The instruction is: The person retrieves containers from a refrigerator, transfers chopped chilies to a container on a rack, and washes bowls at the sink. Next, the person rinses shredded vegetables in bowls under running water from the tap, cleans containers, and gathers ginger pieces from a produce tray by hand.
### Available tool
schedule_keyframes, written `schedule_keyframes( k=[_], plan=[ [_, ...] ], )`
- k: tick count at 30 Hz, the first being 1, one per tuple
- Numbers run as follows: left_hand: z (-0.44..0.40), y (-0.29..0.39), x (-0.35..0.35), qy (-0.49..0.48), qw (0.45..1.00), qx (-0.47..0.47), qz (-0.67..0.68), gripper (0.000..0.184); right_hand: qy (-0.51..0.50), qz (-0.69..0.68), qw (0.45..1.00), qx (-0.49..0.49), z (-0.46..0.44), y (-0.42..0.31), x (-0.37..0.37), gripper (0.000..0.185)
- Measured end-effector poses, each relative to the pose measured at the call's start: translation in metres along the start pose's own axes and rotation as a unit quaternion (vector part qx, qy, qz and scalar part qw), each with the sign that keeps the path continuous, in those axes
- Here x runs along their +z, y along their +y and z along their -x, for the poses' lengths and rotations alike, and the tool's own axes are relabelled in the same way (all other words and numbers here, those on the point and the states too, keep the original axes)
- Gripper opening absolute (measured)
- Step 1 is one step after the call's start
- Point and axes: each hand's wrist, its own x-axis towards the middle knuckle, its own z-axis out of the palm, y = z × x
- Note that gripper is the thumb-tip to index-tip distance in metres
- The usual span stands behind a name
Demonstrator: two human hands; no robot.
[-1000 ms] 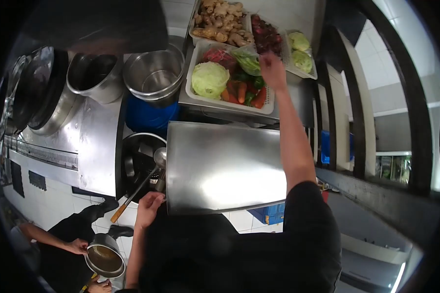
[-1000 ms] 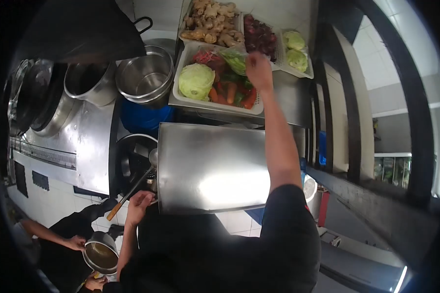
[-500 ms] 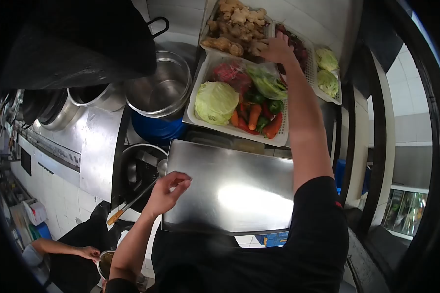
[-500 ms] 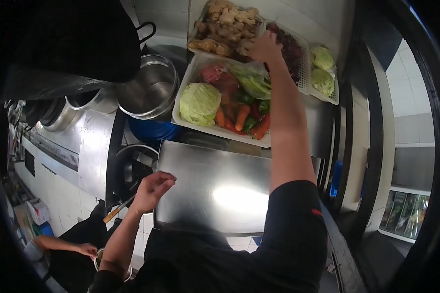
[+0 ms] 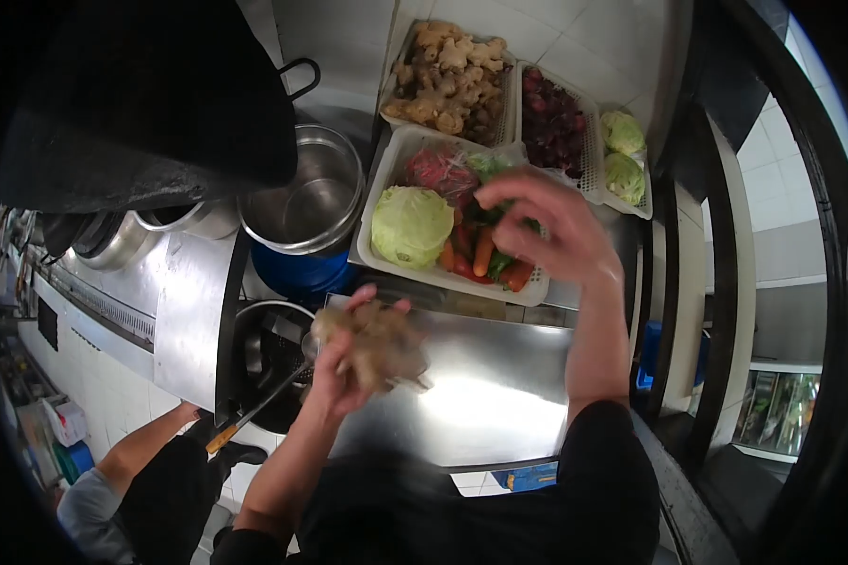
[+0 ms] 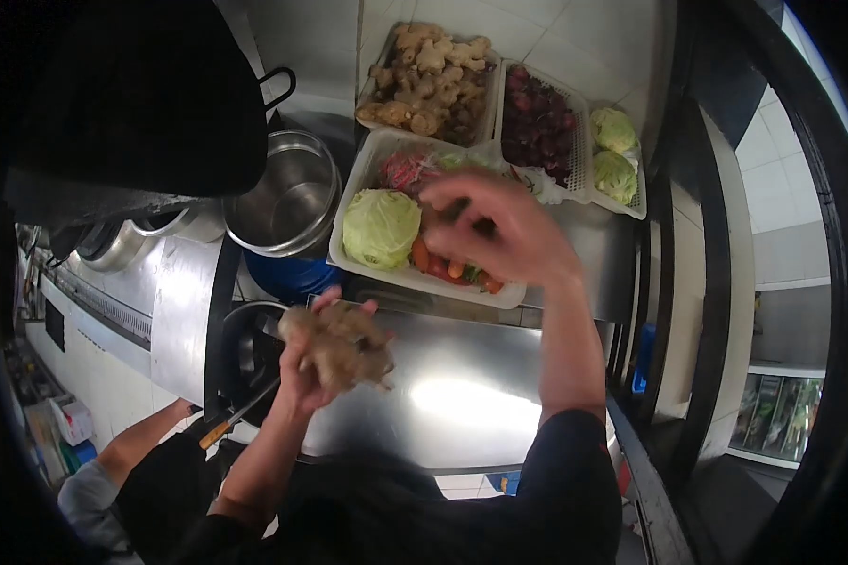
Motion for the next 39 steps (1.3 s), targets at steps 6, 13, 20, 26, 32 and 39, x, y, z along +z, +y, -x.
schedule_keyframes(
  k=[6,13,20,26,32,39],
  plan=[
    [0.068,-0.018,-0.027,0.113,0.989,-0.074,0.067,0.071,0.189,0.344,0.919,0.02,-0.208,0.155,-0.037,0.041],
    [0.119,-0.044,-0.067,0.192,0.979,-0.057,-0.031,0.063,0.183,0.517,0.814,0.191,-0.275,0.198,-0.04,0.074],
    [0.106,-0.029,-0.064,0.262,0.958,-0.015,-0.114,0.063,0.291,0.222,0.928,0.075,-0.215,0.2,-0.107,0.052],
    [0.064,-0.026,-0.061,0.257,0.962,-0.004,-0.098,0.053,0.348,-0.151,0.913,-0.15,-0.055,0.126,-0.071,0.042],
    [0.031,-0.043,-0.054,0.145,0.987,-0.038,-0.055,0.066,0.102,-0.138,0.985,-0.028,0.109,0.045,0.042,0.034],
    [0.011,-0.049,-0.012,0.145,0.984,-0.027,-0.103,0.083,-0.195,-0.037,0.967,-0.162,0.108,0.023,0.11,0.039]
  ],
)
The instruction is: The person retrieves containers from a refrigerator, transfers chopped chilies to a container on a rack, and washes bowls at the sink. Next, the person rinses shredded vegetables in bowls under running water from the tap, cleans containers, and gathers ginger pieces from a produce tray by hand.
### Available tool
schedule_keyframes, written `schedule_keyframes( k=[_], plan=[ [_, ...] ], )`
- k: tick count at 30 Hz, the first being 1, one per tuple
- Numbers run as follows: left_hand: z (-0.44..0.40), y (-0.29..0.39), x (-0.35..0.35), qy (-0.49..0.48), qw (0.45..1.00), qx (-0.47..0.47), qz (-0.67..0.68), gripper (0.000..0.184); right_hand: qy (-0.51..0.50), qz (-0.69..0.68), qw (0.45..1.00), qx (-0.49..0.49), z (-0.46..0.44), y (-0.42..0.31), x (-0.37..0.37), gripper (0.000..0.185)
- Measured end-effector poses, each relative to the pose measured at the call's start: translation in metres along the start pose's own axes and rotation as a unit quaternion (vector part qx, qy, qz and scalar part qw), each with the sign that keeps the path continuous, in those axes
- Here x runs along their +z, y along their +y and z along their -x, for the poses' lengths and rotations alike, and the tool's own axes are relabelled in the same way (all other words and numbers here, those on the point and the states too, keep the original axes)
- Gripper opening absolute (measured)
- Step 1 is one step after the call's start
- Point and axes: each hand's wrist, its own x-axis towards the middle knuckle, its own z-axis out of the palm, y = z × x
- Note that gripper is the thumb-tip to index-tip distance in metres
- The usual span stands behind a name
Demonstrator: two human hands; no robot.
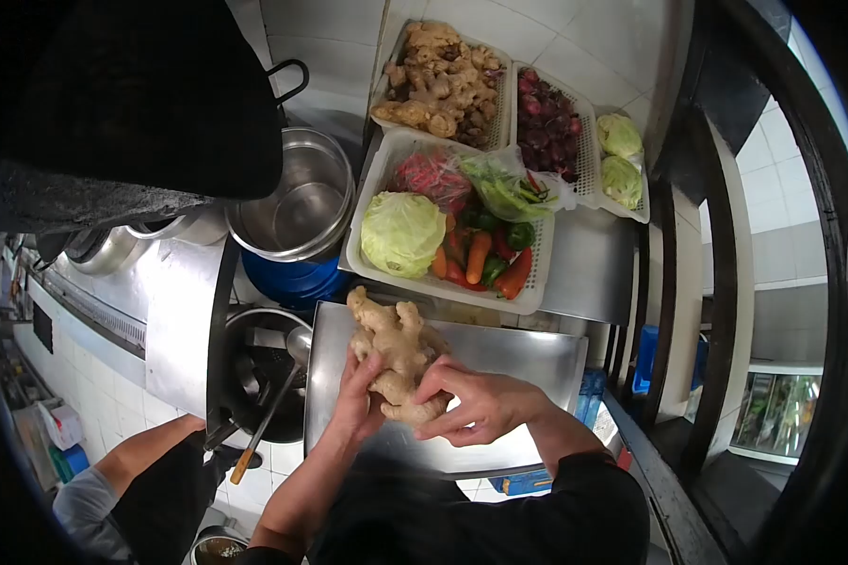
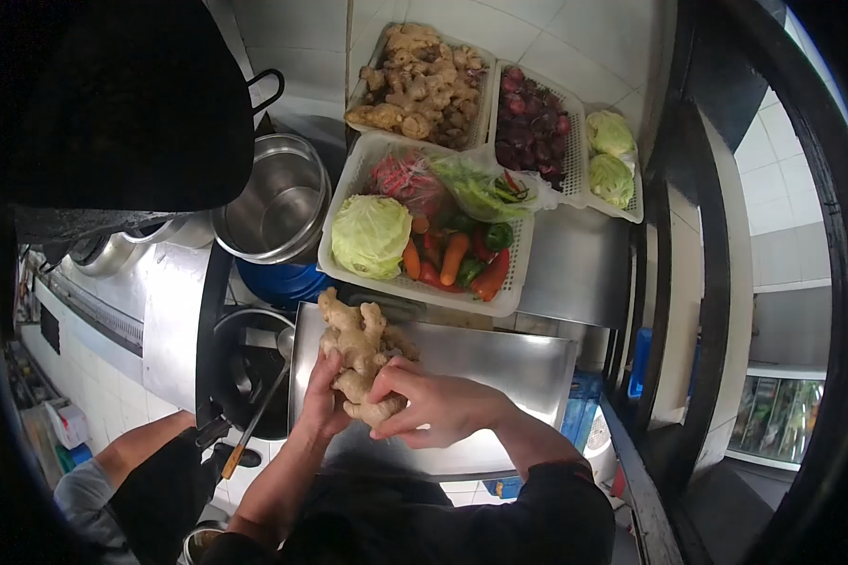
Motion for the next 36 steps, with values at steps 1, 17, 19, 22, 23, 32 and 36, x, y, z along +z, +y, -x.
schedule_keyframes(
  k=[1,17,19,22,23,32,36],
  plan=[
    [0.004,0.003,0.006,0.013,1.0,0.003,0.01,0.08,0.0,-0.011,1.0,-0.001,-0.002,-0.001,-0.004,0.039],
    [0.016,0.025,-0.025,0.154,0.986,0.055,0.018,0.055,0.549,-0.169,0.805,-0.148,-0.059,0.113,-0.234,0.036],
    [0.018,0.025,-0.029,0.163,0.986,0.046,-0.001,0.049,0.613,-0.071,0.785,-0.051,-0.064,0.142,-0.279,0.035],
    [0.024,0.023,-0.045,0.15,0.988,0.025,-0.004,0.043,0.588,0.026,0.798,0.128,-0.079,0.195,-0.325,0.034],
    [0.025,0.023,-0.045,0.17,0.985,0.021,-0.004,0.042,0.466,0.215,0.822,0.246,-0.076,0.234,-0.341,0.035],
    [0.035,0.026,-0.05,0.201,0.979,0.024,0.002,0.047,0.154,0.38,0.863,0.294,-0.141,0.228,-0.235,0.055],
    [0.039,0.029,-0.05,0.199,0.979,0.035,0.004,0.048,0.286,0.026,0.9,0.328,-0.127,0.213,-0.255,0.046]
  ],
)
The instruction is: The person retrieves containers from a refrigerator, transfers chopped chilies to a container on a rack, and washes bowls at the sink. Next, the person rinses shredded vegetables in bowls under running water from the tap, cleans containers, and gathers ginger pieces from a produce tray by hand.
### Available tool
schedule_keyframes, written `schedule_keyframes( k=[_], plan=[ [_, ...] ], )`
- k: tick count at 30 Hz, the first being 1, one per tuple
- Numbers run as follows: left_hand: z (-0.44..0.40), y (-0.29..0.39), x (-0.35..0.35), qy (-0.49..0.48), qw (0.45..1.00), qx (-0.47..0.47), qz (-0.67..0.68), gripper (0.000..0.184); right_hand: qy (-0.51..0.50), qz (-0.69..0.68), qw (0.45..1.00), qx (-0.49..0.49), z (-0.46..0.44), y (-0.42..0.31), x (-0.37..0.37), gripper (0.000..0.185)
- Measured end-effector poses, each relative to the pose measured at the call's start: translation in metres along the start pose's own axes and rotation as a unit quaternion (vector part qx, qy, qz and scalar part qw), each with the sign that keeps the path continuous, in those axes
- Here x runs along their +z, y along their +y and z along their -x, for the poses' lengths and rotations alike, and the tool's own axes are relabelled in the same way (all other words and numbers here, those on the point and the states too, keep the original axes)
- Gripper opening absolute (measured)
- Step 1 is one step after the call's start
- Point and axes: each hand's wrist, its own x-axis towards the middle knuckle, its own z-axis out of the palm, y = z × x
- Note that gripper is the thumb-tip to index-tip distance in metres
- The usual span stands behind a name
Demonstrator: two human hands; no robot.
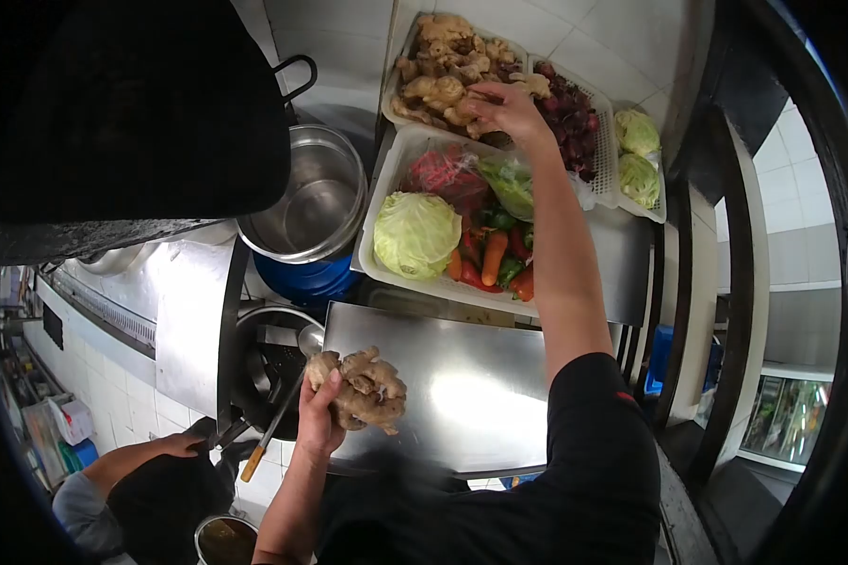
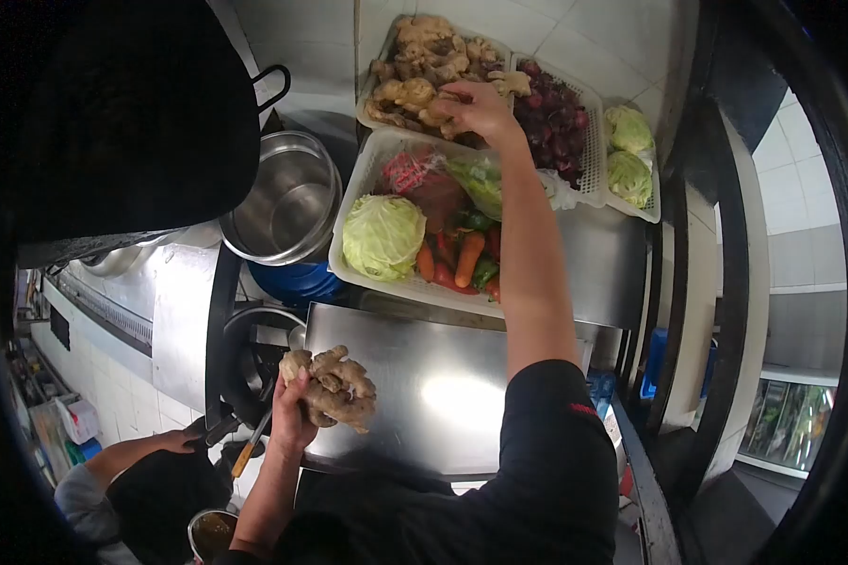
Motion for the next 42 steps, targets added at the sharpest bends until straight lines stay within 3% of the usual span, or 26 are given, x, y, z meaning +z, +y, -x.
schedule_keyframes(
  k=[5,6,8,9,12,14,16,17,18,19,20,22,23,25,26,27,28,29,31,34,35,38,40,41,42],
  plan=[
    [-0.002,0.005,0.002,-0.019,1.0,0.009,0.015,0.047,0.092,-0.094,0.991,-0.023,-0.006,0.019,-0.014,0.037],
    [-0.001,0.005,0.003,-0.023,1.0,0.015,0.013,0.047,0.093,-0.093,0.991,-0.022,-0.005,0.021,-0.019,0.037],
    [-0.003,0.005,0.003,-0.03,0.999,0.014,0.014,0.048,0.073,-0.278,0.958,0.007,0.008,0.007,-0.025,0.034],
    [-0.004,0.005,0.004,-0.038,0.999,0.019,0.025,0.05,0.032,-0.279,0.96,-0.015,0.013,0.007,-0.032,0.034],
    [-0.008,0.002,0.002,-0.065,0.996,0.031,0.044,0.054,0.056,-0.295,0.953,-0.049,0.056,-0.022,-0.02,0.039],
    [-0.015,-0.002,-0.002,-0.082,0.994,0.039,0.054,0.056,0.011,-0.319,0.947,0.034,0.106,-0.043,-0.002,0.036],
    [-0.022,-0.006,-0.001,-0.125,0.989,0.068,0.046,0.061,-0.08,-0.079,0.985,0.13,0.167,-0.075,0.022,0.032],
    [-0.025,-0.008,-0.002,-0.137,0.987,0.077,0.036,0.067,-0.125,-0.054,0.967,0.215,0.2,-0.114,0.04,0.031],
    [-0.026,-0.008,0.0,-0.139,0.987,0.074,0.032,0.067,-0.243,-0.161,0.954,0.068,0.206,-0.083,0.073,0.032],
    [-0.027,-0.01,0.004,-0.163,0.982,0.081,0.041,0.069,-0.294,-0.129,0.939,0.121,0.232,-0.059,0.097,0.031],
    [-0.027,-0.013,0.007,-0.187,0.977,0.088,0.05,0.072,-0.337,-0.085,0.936,0.06,0.25,-0.049,0.118,0.033],
    [-0.029,-0.016,0.013,-0.107,0.991,0.002,0.078,0.071,-0.336,-0.03,0.941,-0.006,0.282,-0.039,0.156,0.04],
    [-0.028,-0.012,0.016,-0.125,0.992,0.021,-0.001,0.069,-0.337,-0.03,0.941,-0.006,0.277,-0.054,0.15,0.04],
    [-0.028,-0.01,0.018,-0.144,0.985,0.04,-0.083,0.067,-0.361,0.193,0.912,0.011,0.259,-0.085,0.132,0.036],
    [-0.025,-0.013,0.017,-0.132,0.99,0.019,-0.039,0.065,-0.305,0.137,0.943,0.002,0.239,-0.077,0.123,0.037],
    [-0.022,-0.016,0.015,-0.12,0.993,-0.002,0.004,0.063,-0.233,0.185,0.955,-0.023,0.211,-0.082,0.108,0.036],
    [-0.022,-0.02,0.009,-0.116,0.992,-0.026,0.048,0.064,-0.155,0.104,0.98,-0.072,0.167,-0.076,0.09,0.037],
    [-0.021,-0.025,-0.002,-0.104,0.992,-0.055,0.054,0.068,-0.051,0.122,0.99,-0.045,0.125,-0.084,0.078,0.04],
    [-0.021,-0.04,-0.032,-0.099,0.989,-0.092,0.067,0.076,0.118,0.239,0.954,-0.136,0.018,-0.075,0.053,0.038],
    [-0.006,-0.036,-0.032,-0.093,0.992,-0.067,0.06,0.081,0.272,0.339,0.894,-0.111,-0.103,-0.05,0.051,0.042],
    [-0.002,-0.039,-0.036,-0.076,0.99,-0.073,0.089,0.085,0.273,0.338,0.894,-0.11,-0.13,-0.033,0.06,0.042],
    [0.002,-0.032,-0.037,-0.128,0.982,-0.076,0.119,0.087,0.402,0.428,0.805,-0.084,-0.18,0.005,0.079,0.047],
    [0.001,-0.027,-0.042,-0.144,0.981,-0.074,0.11,0.09,0.337,0.611,0.711,-0.088,-0.191,0.018,0.069,0.044],
    [0.003,-0.023,-0.038,-0.135,0.985,-0.054,0.096,0.091,0.337,0.609,0.712,-0.089,-0.177,0.009,0.058,0.044],
    [0.006,-0.02,-0.038,-0.126,0.988,-0.036,0.081,0.091,0.258,0.466,0.842,-0.083,-0.146,-0.014,0.037,0.042]
  ],
)
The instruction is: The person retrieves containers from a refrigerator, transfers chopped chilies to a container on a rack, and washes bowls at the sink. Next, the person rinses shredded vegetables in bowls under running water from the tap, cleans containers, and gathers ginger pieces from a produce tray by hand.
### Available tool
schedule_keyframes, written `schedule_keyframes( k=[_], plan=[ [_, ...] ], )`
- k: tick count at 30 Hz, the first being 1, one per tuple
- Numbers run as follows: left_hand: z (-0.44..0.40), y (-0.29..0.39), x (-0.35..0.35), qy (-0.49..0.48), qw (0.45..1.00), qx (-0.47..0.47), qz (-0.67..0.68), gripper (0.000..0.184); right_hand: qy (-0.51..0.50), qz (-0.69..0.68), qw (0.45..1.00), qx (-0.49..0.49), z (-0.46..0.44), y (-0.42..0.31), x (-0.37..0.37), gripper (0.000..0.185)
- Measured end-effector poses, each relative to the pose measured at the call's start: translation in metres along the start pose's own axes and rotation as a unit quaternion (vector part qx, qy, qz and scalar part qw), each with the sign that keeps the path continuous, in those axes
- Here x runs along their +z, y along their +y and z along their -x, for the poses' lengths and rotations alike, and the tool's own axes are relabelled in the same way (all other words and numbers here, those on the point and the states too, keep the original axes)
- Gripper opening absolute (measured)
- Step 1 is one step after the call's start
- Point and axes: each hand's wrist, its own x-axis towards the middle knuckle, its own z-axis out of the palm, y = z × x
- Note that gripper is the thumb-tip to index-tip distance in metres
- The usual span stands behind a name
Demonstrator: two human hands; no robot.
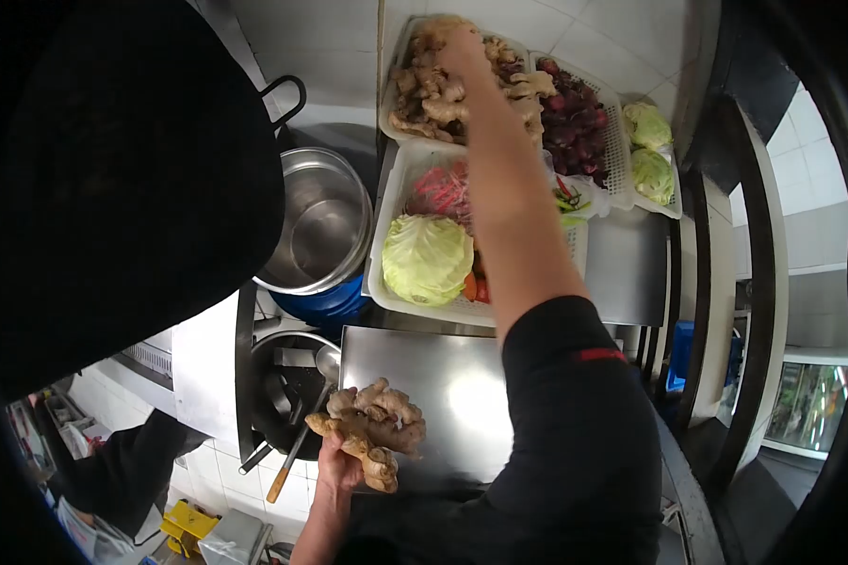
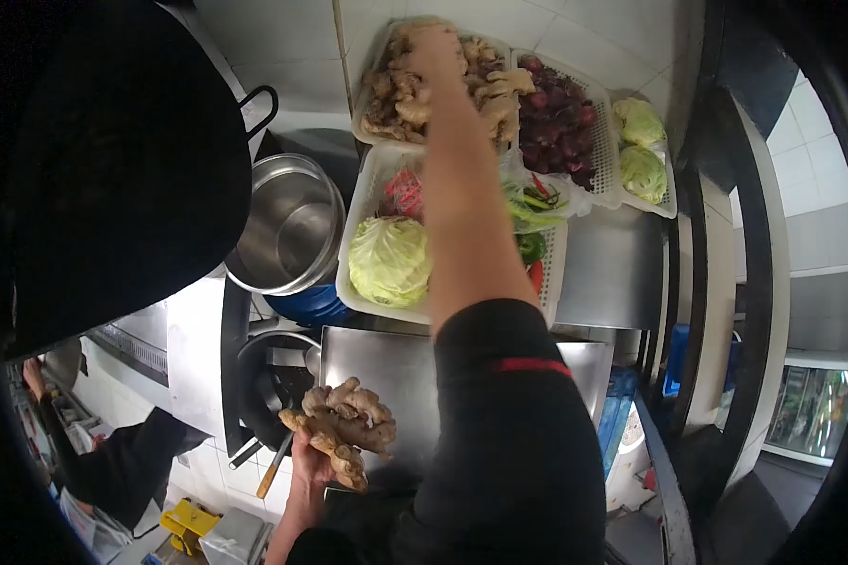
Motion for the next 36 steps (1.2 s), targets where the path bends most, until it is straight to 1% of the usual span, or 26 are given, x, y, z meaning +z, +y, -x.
schedule_keyframes(
  k=[2,3,4,5,7,9,10,11,12,13,14,16,17,18,20,22,24,25,26,27,28,30,31,33,34,36],
  plan=[
    [0.0,0.002,-0.006,0.018,0.999,0.019,-0.034,0.093,-0.083,-0.211,0.973,0.03,-0.002,0.04,-0.02,0.04],
    [0.001,0.006,-0.007,0.024,0.999,0.013,-0.024,0.093,-0.078,-0.237,0.967,0.046,-0.007,0.059,-0.017,0.039],
    [0.0,0.008,-0.006,0.028,0.999,0.005,-0.014,0.093,-0.063,-0.394,0.914,0.08,0.007,0.068,-0.035,0.037],
    [-0.002,0.007,-0.002,0.051,0.999,0.016,-0.006,0.09,-0.047,-0.538,0.834,0.115,0.035,0.072,-0.058,0.035],
    [-0.007,0.014,0.002,0.058,0.998,0.027,0.013,0.082,-0.056,-0.728,0.668,0.14,0.097,0.07,-0.112,0.032],
    [-0.009,0.018,0.023,0.074,0.996,0.04,0.014,0.077,-0.1,-0.777,0.605,0.142,0.154,0.079,-0.139,0.028],
    [-0.015,0.016,0.021,0.067,0.997,0.044,0.01,0.078,-0.082,-0.803,0.567,0.163,0.182,0.072,-0.153,0.023],
    [-0.019,0.013,0.02,0.056,0.997,0.032,0.035,0.078,-0.08,-0.801,0.55,0.222,0.207,0.067,-0.166,0.024],
    [-0.021,0.01,0.018,0.047,0.997,0.021,0.06,0.079,-0.081,-0.797,0.554,0.226,0.228,0.067,-0.172,0.024],
    [-0.025,0.009,0.016,0.01,0.998,0.027,0.047,0.084,-0.101,-0.815,0.531,0.208,0.247,0.067,-0.175,0.025],
    [-0.024,0.007,0.017,0.01,0.999,0.023,0.048,0.084,-0.12,-0.832,0.508,0.19,0.263,0.066,-0.178,0.026],
    [-0.019,0.006,0.03,0.037,0.994,-0.009,0.102,0.09,-0.129,-0.822,0.516,0.205,0.285,0.057,-0.189,0.029],
    [-0.019,0.001,0.016,0.044,0.995,-0.022,0.086,0.094,-0.139,-0.813,0.521,0.218,0.297,0.053,-0.194,0.032],
    [-0.019,-0.004,0.006,0.054,0.995,-0.028,0.074,0.091,-0.141,-0.813,0.521,0.218,0.31,0.048,-0.2,0.032],
    [-0.022,-0.009,0.008,0.028,0.999,0.02,0.028,0.091,-0.203,-0.778,0.529,0.273,0.336,0.036,-0.208,0.037],
    [-0.023,-0.015,0.028,-0.06,0.992,0.071,0.081,0.091,-0.289,-0.712,0.588,0.254,0.37,0.02,-0.211,0.034],
    [-0.024,-0.017,0.039,-0.162,0.963,0.07,0.203,0.089,-0.293,-0.681,0.626,0.241,0.424,-0.02,-0.203,0.035],
    [-0.023,-0.018,0.044,-0.162,0.963,0.07,0.202,0.089,-0.298,-0.626,0.71,0.123,0.446,-0.036,-0.203,0.036],
    [-0.022,-0.018,0.05,-0.117,0.955,0.093,0.258,0.089,-0.311,-0.637,0.695,0.118,0.473,-0.06,-0.206,0.042],
    [-0.022,-0.018,0.053,-0.072,0.94,0.116,0.312,0.09,-0.274,-0.611,0.743,-0.006,0.489,-0.079,-0.202,0.05],
    [-0.025,-0.019,0.046,-0.072,0.941,0.116,0.311,0.09,-0.311,-0.606,0.731,0.039,0.497,-0.088,-0.212,0.053],
    [-0.033,-0.018,0.026,-0.097,0.969,0.117,0.193,0.091,-0.395,-0.583,0.707,0.065,0.497,-0.087,-0.215,0.056],
    [-0.034,-0.016,0.026,-0.11,0.969,0.113,0.188,0.092,-0.394,-0.585,0.706,0.064,0.493,-0.084,-0.216,0.056],
    [-0.035,-0.014,0.028,-0.129,0.966,0.107,0.196,0.092,-0.507,-0.512,0.693,0.005,0.48,-0.072,-0.218,0.055],
    [-0.034,-0.011,0.027,-0.135,0.964,0.109,0.204,0.093,-0.506,-0.513,0.693,0.005,0.461,-0.068,-0.226,0.055],
    [-0.035,-0.004,0.022,-0.139,0.961,0.115,0.208,0.093,-0.588,-0.436,0.659,-0.172,0.4,-0.055,-0.238,0.04]
  ],
)
